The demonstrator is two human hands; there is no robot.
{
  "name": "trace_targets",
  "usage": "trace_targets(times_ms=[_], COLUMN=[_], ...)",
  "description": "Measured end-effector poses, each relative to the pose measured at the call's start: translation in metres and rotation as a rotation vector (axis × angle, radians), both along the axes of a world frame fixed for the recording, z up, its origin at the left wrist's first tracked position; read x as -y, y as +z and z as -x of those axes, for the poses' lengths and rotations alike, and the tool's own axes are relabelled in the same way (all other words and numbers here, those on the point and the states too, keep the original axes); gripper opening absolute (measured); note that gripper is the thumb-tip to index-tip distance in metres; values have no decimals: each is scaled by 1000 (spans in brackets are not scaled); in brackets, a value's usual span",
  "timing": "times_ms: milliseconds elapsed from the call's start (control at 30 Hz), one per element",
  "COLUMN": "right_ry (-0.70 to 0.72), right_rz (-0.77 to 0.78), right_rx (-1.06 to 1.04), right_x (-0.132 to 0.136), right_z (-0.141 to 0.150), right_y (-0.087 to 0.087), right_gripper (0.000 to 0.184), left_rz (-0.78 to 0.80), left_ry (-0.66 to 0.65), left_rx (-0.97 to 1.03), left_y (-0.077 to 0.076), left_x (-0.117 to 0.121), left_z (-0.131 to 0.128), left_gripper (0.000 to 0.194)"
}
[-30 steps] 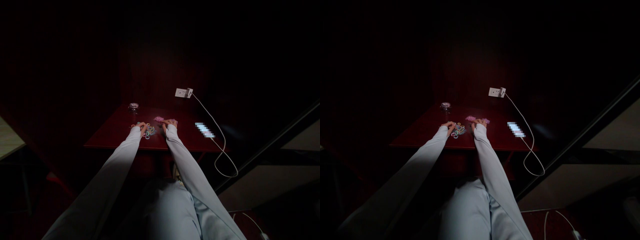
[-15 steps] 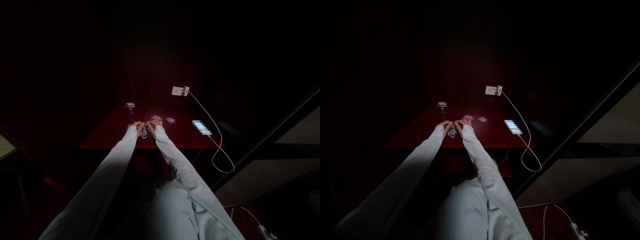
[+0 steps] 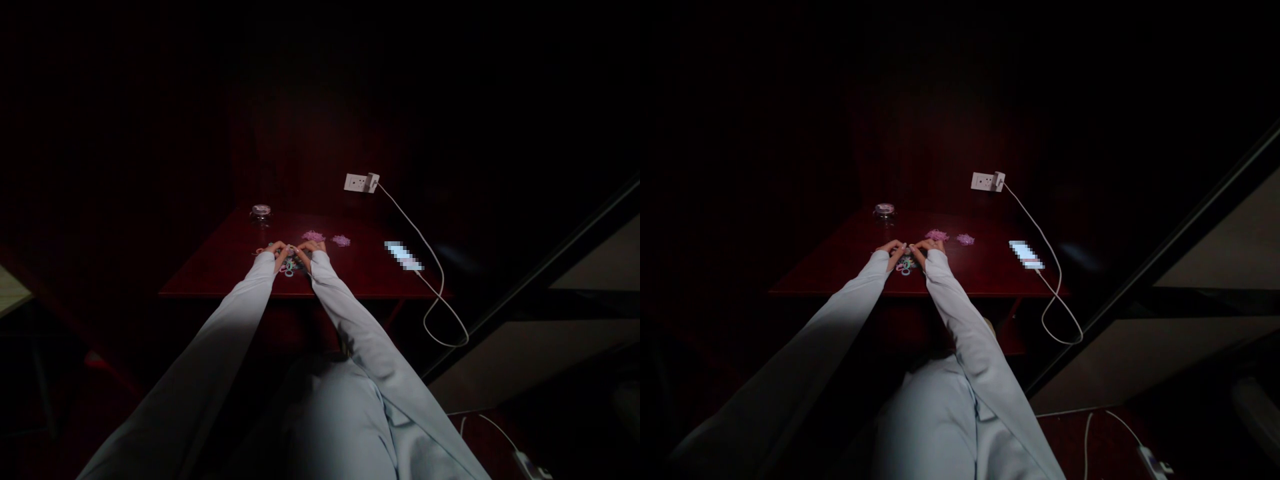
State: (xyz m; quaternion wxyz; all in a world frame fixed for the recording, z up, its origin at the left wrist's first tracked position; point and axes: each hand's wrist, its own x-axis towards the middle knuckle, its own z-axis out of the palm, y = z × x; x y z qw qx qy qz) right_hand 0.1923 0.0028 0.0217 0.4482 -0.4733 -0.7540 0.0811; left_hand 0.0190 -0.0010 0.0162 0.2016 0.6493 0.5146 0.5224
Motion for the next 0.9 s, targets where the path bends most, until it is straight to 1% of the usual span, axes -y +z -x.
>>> trace_targets(times_ms=[67,133,267,433,533,900], right_ry=[-3,-7,5,20,26,12], right_rz=[1,5,3,7,7,11], right_rx=[-19,-39,-77,-83,-80,-81], right_x=[0,-1,-2,-3,-3,-4], right_z=[0,-1,-2,-2,-2,-3], right_y=[0,0,-1,-2,-2,-3], right_gripper=[19,21,26,26,24,24], left_rz=[-43,-87,-112,-91,-106,-126], left_ry=[-5,-41,-96,-59,-59,-72], left_rx=[-19,-43,-65,-35,-30,-35], left_y=[2,4,3,-1,-3,1], left_x=[3,4,3,-1,-2,1], left_z=[0,0,-1,-2,-1,0], left_gripper=[17,13,13,17,16,11])
